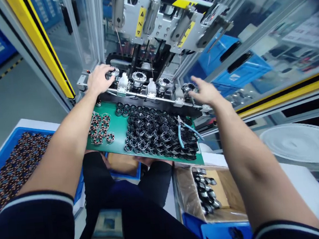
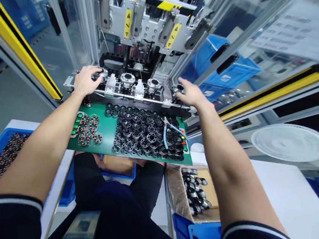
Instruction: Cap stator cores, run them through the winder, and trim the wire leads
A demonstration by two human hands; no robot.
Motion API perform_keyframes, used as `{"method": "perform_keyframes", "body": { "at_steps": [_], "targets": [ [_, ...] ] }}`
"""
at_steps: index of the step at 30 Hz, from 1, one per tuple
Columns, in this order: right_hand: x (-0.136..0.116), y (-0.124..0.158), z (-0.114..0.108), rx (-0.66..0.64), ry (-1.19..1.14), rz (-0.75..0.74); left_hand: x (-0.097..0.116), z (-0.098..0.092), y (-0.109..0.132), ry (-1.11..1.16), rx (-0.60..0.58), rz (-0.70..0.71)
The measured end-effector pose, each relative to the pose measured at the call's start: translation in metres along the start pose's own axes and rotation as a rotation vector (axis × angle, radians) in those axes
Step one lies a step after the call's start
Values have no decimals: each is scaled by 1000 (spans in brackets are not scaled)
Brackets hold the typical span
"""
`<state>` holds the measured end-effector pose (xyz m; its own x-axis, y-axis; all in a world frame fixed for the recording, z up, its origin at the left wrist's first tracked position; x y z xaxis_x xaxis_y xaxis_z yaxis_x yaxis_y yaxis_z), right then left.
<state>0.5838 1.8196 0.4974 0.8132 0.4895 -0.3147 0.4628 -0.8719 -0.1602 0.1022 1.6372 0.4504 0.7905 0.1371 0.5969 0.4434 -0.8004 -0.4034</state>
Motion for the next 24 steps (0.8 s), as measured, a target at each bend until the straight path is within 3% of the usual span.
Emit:
{"method": "perform_keyframes", "body": {
  "at_steps": [2,4,7,9,11,14,18,24],
  "targets": [
    [5,29,-20,107,-72,9,4,-12,2,95,57,-53],
    [20,73,-38,204,-152,42,11,-31,22,224,127,-99],
    [58,167,-43,339,-257,161,41,-68,100,272,129,42],
    [83,239,-28,461,-303,298,68,-85,175,116,19,241],
    [101,303,2,549,-346,434,87,-90,246,-68,-86,342],
    [112,363,56,617,-425,573,95,-79,308,-276,-184,288],
    [114,382,100,677,-431,620,85,-60,317,-328,-165,190],
    [124,372,98,526,-315,539,74,-56,299,-258,-70,153]
  ]
}}
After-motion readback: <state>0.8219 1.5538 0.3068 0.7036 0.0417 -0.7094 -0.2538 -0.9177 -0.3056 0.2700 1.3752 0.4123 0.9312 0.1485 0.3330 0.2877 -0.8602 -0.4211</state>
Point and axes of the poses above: each hand's wrist, its own y-axis away from the middle knuckle, its own z-axis out of the palm, x = y × z, the point moved 6 cm from there along -y, towards the middle knuckle, and after that the axes turned 11 degrees about x, right-handed, at the moved point
